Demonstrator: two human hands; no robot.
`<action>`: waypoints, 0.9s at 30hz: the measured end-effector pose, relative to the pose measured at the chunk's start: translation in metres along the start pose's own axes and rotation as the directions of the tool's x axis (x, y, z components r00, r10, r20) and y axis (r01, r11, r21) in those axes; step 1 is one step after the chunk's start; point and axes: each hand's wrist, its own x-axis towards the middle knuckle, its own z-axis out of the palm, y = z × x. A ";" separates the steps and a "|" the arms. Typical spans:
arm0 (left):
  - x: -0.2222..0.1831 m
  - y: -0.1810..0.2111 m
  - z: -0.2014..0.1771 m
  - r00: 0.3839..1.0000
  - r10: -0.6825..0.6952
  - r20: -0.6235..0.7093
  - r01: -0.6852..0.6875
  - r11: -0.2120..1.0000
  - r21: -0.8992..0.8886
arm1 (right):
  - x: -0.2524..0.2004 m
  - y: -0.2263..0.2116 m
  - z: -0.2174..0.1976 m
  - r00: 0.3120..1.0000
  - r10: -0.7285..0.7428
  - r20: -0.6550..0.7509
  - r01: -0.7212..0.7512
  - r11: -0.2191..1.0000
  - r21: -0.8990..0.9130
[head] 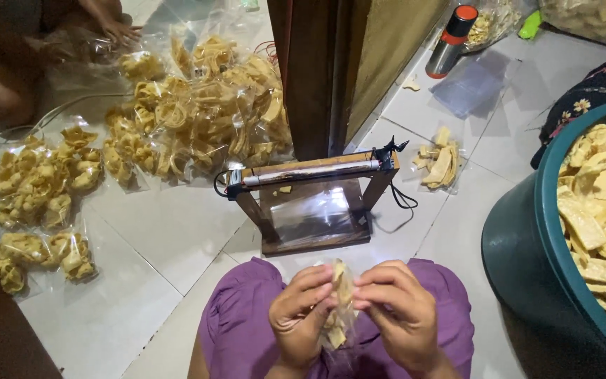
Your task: Packaging fried snacks into small plastic bags and sealing them using a manual heat sealer.
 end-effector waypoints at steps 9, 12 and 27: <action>0.024 0.015 -0.009 0.923 -0.365 -0.123 0.365 0.931 -0.019 | -0.003 0.034 -0.009 0.940 0.306 -0.154 -0.253 0.924 0.288; 0.027 0.015 -0.012 0.948 -0.312 -0.063 0.317 0.943 0.102 | 0.007 0.024 -0.012 0.928 0.371 -0.037 -0.362 0.921 0.145; 0.063 -0.028 -0.061 0.722 -0.692 -0.009 0.623 0.644 0.444 | 0.051 0.107 -0.016 0.784 0.594 0.181 -0.614 0.785 0.083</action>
